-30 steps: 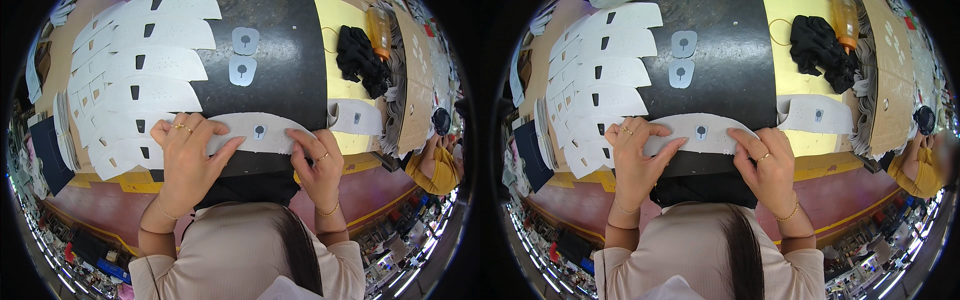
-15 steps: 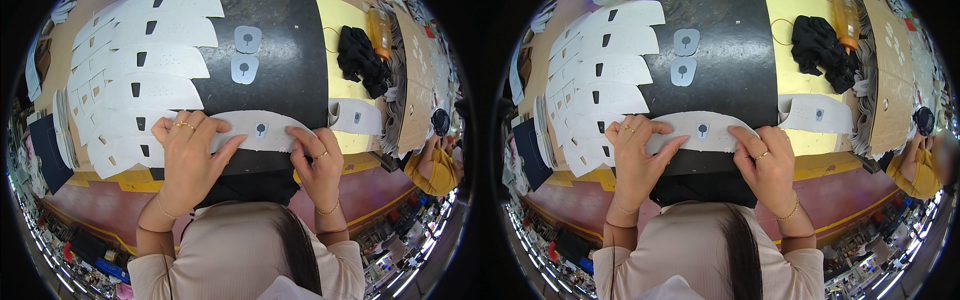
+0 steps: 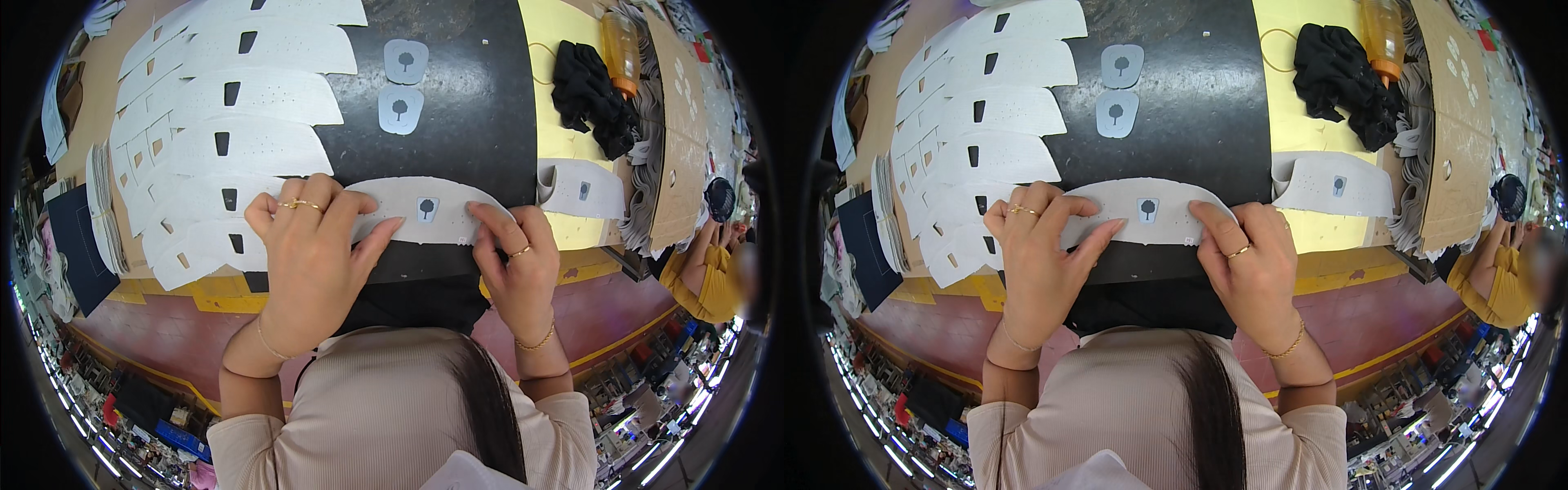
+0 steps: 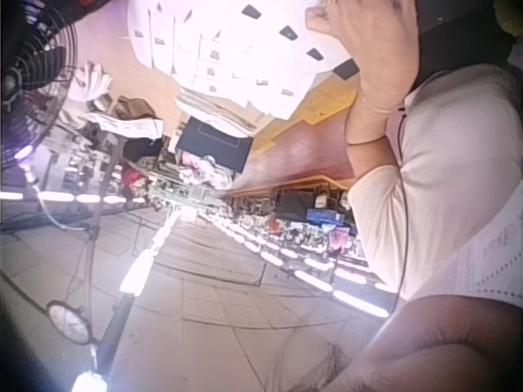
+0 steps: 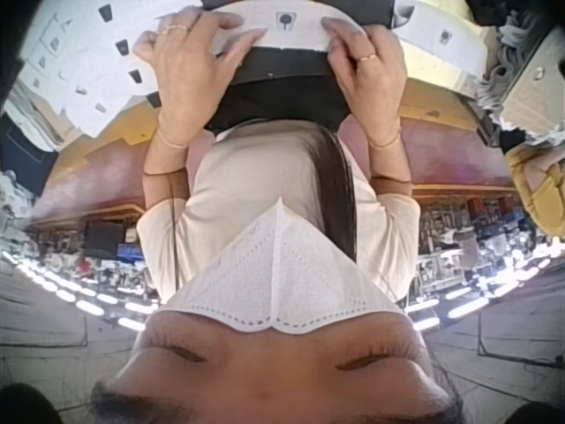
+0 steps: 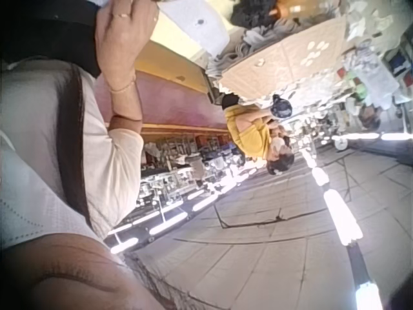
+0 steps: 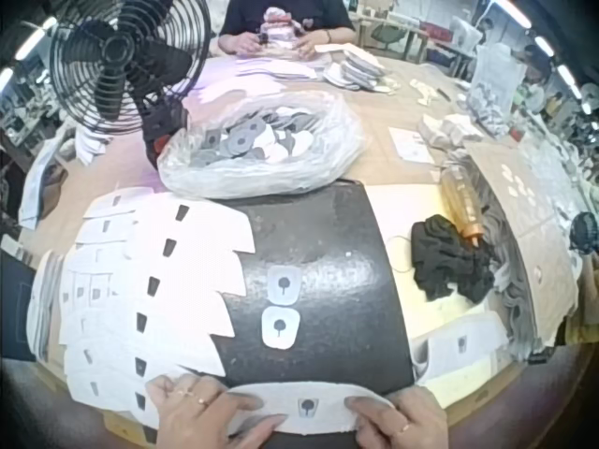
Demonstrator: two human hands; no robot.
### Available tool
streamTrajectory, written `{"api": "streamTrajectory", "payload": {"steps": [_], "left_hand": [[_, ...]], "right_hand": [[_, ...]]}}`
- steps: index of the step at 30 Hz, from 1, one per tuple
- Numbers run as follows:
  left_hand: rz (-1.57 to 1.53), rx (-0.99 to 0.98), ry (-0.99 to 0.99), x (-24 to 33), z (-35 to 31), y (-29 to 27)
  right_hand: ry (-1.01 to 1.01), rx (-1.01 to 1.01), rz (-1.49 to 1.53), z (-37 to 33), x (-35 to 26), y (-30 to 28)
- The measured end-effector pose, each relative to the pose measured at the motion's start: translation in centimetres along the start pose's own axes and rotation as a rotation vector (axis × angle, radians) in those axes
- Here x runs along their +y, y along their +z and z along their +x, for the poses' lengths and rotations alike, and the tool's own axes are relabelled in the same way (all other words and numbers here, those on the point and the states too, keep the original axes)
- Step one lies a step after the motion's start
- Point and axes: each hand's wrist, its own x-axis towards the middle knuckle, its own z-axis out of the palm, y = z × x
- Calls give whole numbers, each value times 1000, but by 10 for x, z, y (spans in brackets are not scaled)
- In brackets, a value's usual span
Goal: The person applies glue from a squeeze bottle onto white fabric pieces and presses them onto a black work surface. They repeatedly pick up fabric pieces, apply glue, and smooth them down, building a layered assembly.
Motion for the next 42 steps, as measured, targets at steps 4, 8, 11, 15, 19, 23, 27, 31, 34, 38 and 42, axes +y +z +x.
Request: {"api": "streamTrajectory", "payload": {"steps": [4,8,11,15,19,23,27,31,34,38,42], "left_hand": [[59,49,1,4,0,-1],[166,85,45,10,-4,2],[93,105,163,8,-7,7],[-42,95,382,-3,-8,19],[-44,72,510,-9,-3,19],[-15,56,539,-13,-3,20],[18,54,548,-12,-3,20],[58,53,534,-9,-6,20],[67,45,518,-8,-6,21],[86,48,521,-7,-5,24],[82,41,500,-3,-5,24]], "right_hand": [[-36,-3,-192,-3,-5,-4],[-133,99,-332,-7,-7,1],[-228,154,-398,-8,-6,6],[-317,52,-396,-6,-5,1],[-366,2,-400,-3,-2,-2],[-307,-74,-387,2,-13,-8],[-296,-99,-352,7,-13,-8],[-267,-112,-332,11,-12,-8],[-266,-137,-334,13,-12,-7],[-355,-126,-395,13,-5,-7],[-375,-152,-435,15,-9,-9]]}}
